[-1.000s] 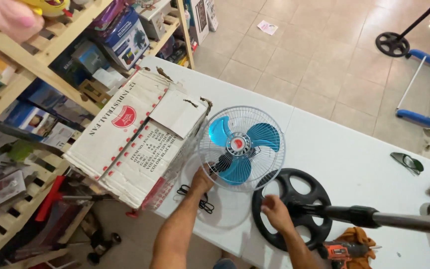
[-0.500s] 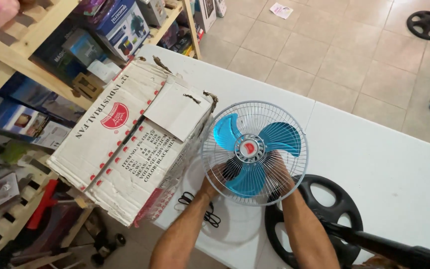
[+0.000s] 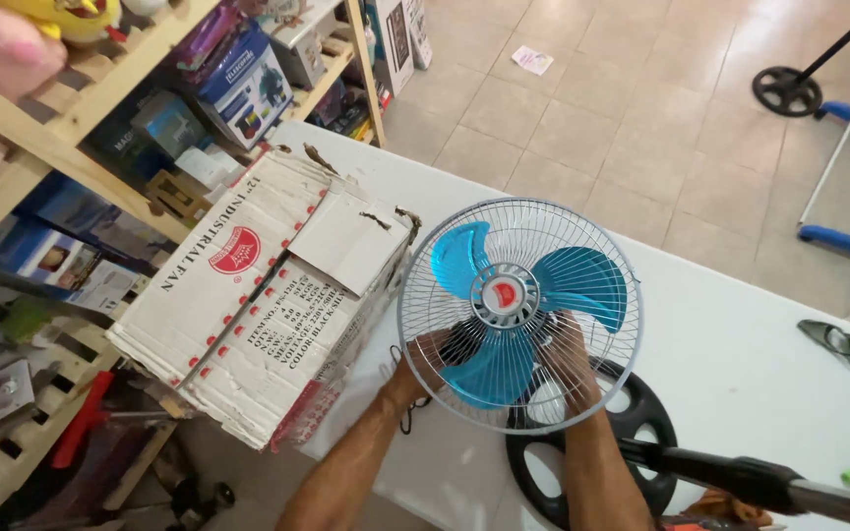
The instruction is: Assembling a pedestal fan by mounting the motor unit onto the stand and securing it with a power drill.
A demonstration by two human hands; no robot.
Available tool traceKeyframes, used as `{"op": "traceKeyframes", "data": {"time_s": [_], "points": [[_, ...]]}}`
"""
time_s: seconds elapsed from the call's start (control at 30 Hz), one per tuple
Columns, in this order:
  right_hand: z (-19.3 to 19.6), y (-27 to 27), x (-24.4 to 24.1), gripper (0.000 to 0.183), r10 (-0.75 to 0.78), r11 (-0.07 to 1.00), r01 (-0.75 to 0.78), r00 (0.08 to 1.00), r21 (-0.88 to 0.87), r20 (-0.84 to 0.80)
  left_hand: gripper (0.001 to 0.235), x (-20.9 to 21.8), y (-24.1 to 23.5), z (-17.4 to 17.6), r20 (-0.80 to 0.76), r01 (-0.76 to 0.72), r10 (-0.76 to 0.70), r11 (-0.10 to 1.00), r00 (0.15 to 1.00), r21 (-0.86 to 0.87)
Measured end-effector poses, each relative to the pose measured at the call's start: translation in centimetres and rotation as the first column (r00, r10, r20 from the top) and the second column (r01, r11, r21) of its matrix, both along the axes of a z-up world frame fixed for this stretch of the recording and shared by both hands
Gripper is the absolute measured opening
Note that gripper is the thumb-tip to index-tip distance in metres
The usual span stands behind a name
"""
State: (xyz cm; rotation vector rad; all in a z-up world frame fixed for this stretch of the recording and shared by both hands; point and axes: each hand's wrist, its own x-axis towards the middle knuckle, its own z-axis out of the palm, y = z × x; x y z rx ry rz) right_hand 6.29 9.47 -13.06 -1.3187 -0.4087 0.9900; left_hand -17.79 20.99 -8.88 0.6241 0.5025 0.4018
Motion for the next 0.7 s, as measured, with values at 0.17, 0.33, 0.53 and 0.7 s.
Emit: {"op": "traceKeyframes", "data": {"time_s": [0.17, 0.33, 0.53, 0.7], "points": [[12.4, -0.7, -2.2, 0.045, -0.137, 0.986, 0.165, 0.87, 0.018, -0.473, 0.032, 0.3, 0.8, 2.3, 0.16, -0.015, 0.028, 0.996, 0.987, -0.084], [18.4, -0.5, -2.0, 0.09, -0.212, 0.856, -0.042, 0.881, 0.516, 0.423, 0.037, -0.6, 3.1, 9.4, 0.136, 0.131, -0.151, 0.981, 0.979, 0.146], [32.0, -0.6, -3.7, 0.091, -0.386, 0.738, -0.117, 0.734, 0.665, 0.558, 0.073, -4.2, 3.3, 22.7, -0.355, 0.189, -0.04, 0.899, 0.934, 0.396], [43.9, -3.6, -5.9, 0.088, -0.457, 0.599, -0.233, 0.686, 0.766, 0.566, 0.044, -0.6, -1.8, 32.0, -0.193, 0.059, 0.213, 0.511, 0.958, 0.857]]}}
